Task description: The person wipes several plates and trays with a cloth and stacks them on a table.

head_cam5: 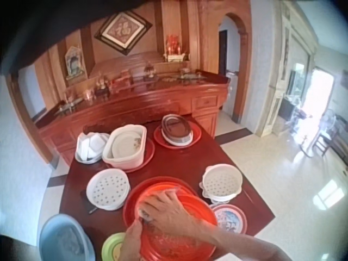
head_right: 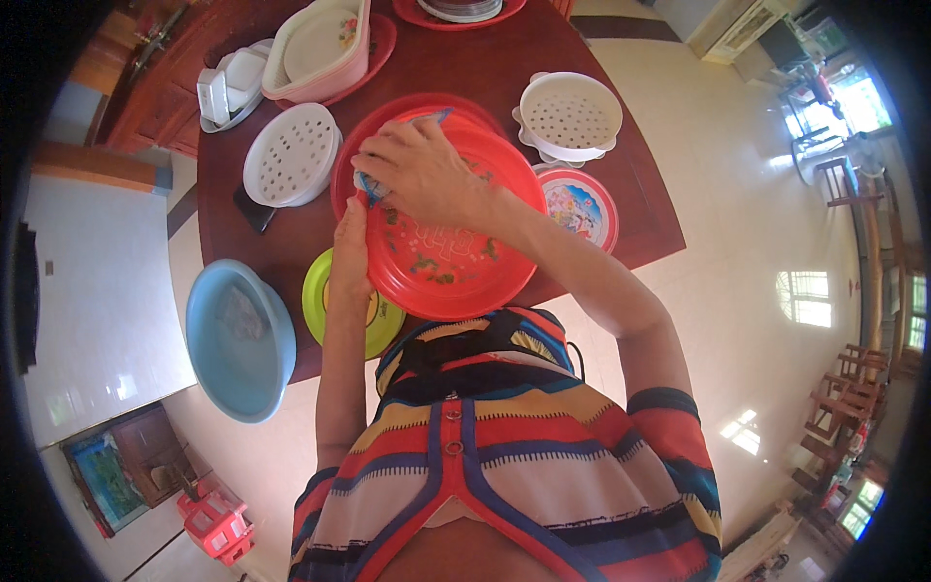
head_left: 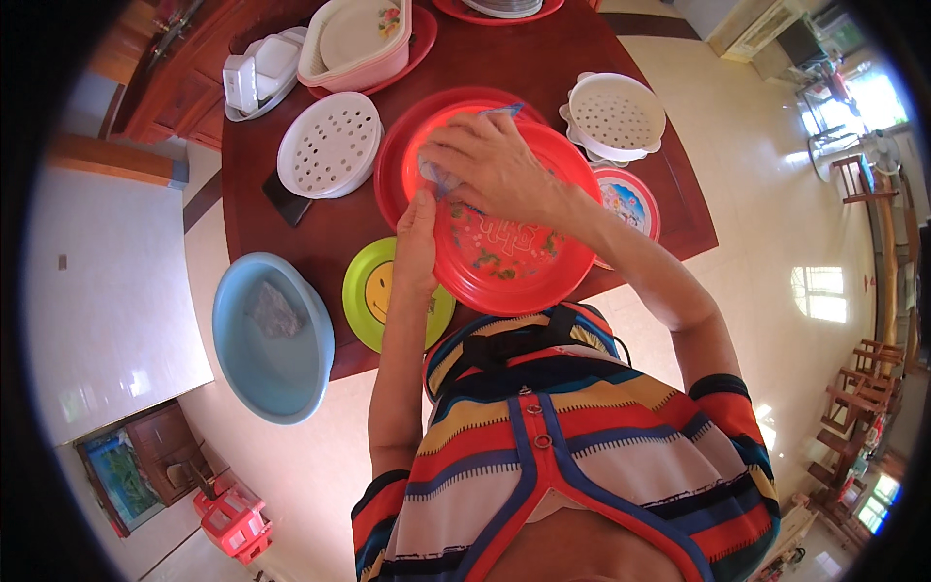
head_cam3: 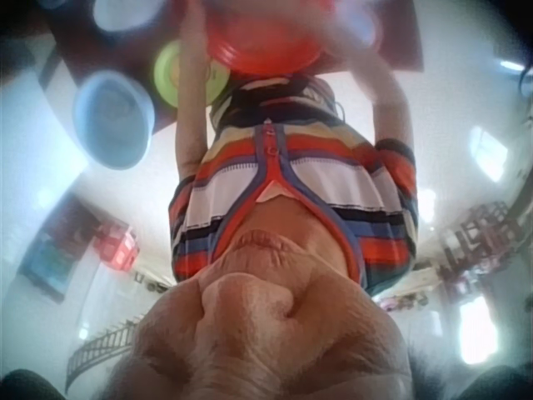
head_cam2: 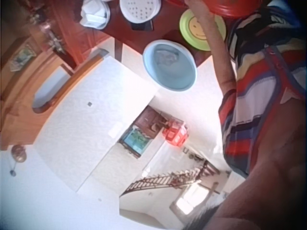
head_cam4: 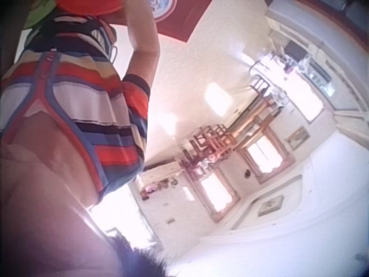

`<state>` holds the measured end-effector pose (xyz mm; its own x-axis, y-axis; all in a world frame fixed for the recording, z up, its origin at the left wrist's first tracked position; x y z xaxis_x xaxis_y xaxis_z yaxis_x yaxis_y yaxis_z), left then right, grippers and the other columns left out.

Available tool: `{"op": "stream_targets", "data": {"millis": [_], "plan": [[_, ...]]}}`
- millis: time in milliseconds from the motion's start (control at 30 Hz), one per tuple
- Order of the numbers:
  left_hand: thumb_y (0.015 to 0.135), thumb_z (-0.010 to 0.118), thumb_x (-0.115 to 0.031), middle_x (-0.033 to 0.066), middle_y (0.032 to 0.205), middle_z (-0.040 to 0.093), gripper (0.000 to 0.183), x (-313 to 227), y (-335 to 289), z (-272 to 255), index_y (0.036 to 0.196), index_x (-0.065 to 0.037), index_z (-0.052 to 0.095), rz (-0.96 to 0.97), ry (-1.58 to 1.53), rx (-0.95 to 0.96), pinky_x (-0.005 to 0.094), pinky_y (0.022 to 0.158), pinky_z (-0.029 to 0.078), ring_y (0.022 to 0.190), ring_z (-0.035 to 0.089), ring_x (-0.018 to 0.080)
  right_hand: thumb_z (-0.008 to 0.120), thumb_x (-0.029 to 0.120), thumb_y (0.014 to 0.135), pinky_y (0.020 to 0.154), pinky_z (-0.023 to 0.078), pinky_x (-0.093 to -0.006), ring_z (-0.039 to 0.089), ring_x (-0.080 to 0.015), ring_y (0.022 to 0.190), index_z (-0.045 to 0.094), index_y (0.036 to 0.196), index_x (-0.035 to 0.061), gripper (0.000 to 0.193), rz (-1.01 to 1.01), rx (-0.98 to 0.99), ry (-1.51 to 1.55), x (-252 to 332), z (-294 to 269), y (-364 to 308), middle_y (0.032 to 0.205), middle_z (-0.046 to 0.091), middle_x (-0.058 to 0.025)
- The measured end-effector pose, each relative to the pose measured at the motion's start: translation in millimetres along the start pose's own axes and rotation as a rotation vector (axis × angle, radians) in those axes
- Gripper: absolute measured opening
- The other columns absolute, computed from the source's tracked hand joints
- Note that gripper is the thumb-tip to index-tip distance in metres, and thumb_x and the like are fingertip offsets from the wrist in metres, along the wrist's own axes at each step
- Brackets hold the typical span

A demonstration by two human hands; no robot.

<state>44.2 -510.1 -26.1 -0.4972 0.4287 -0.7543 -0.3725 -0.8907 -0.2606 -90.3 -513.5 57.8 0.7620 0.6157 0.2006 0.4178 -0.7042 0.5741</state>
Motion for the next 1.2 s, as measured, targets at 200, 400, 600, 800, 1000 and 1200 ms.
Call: {"op": "stream_targets", "data": {"millis": [200, 400, 600, 800, 1000, 1200], "plan": [[0.094, 0.052, -0.02, 0.006, 0.105, 0.062, 0.031, -19.0, -7.2, 14.2, 0.119, -0.002, 0.055, 0.101, 0.076, 0.05, 0.0273, 0.079, 0.052, 0.091, 0.061, 0.013, 0.071, 0.025, 0.069, 0.082, 0.04, -0.0378, 0.053, -0.0238, 0.096, 0.057, 0.104, 0.0131, 0.04, 0.05, 0.068, 0.104, -30.5, 9.4, 5.7, 0.101, 0.058, -0.0036], [0.093, 0.054, -0.016, 0.008, 0.112, 0.061, 0.034, -45.0, -18.4, 13.9, 0.123, -0.001, 0.052, 0.231, 0.069, -0.054, 0.0273, 0.082, 0.051, 0.095, 0.061, 0.0136, 0.067, 0.026, 0.08, 0.076, 0.049, -0.0355, 0.061, -0.0314, 0.092, 0.053, 0.112, 0.0057, 0.04, 0.418, -0.151, 0.305, -74.7, 5.5, -12.8, 0.101, 0.061, -0.0117], [0.094, 0.05, -0.014, 0.0122, 0.12, 0.056, 0.037, -61.9, -25.8, 21.1, 0.128, 0.002, 0.046, 0.373, 0.064, -0.105, 0.0298, 0.089, 0.049, 0.107, 0.057, 0.0179, 0.067, 0.033, 0.077, 0.076, 0.047, -0.0415, 0.061, -0.0361, 0.089, 0.049, 0.111, 0.0006, 0.05, 0.858, -0.335, 0.546, -92.8, 41.5, -72.9, 0.091, 0.062, -0.0223], [0.094, 0.049, -0.014, 0.0123, 0.123, 0.054, 0.04, -59.5, -39.5, 39.7, 0.129, 0.004, 0.044, 0.626, 0.167, -0.155, 0.0289, 0.094, 0.042, 0.108, 0.054, 0.0156, 0.067, 0.022, 0.081, 0.073, 0.049, -0.0358, 0.06, -0.0214, 0.085, 0.051, 0.105, -0.001, 0.037, 1.212, -0.541, 1.053, -56.9, 97.0, -111.7, 0.092, 0.061, -0.0133], [0.093, 0.048, -0.016, 0.0131, 0.131, 0.045, 0.049, -46.3, -43.9, 43.4, 0.136, 0.003, 0.033, 0.761, 0.289, -0.141, 0.0329, 0.101, 0.034, 0.118, 0.046, 0.02, 0.065, 0.011, 0.082, 0.071, 0.051, -0.0335, 0.06, -0.0181, 0.084, 0.052, 0.108, 0.0025, 0.03, 1.319, -0.637, 1.546, -29.8, 104.9, -105.7, 0.093, 0.06, -0.0059], [0.091, 0.052, -0.015, 0.0128, 0.131, 0.046, 0.053, -80.5, -34.7, 17.9, 0.137, 0.0, 0.032, 0.33, 0.08, 0.082, 0.0351, 0.099, 0.04, 0.117, 0.048, 0.0213, 0.069, 0.016, 0.076, 0.068, 0.049, -0.0343, 0.061, -0.019, 0.079, 0.053, 0.109, 0.0017, 0.039, 0.932, -0.276, 0.887, -73.6, 44.9, -99.1, 0.082, 0.063, -0.0096]]}}
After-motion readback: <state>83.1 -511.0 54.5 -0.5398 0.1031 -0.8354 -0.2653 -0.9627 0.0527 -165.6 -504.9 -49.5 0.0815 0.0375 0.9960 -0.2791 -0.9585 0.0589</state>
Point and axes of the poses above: each hand's wrist, its own y-axis towards the middle knuckle, its own z-axis out of the palm, x = y × z, the point moved 4 cm from there along y, towards the middle knuckle
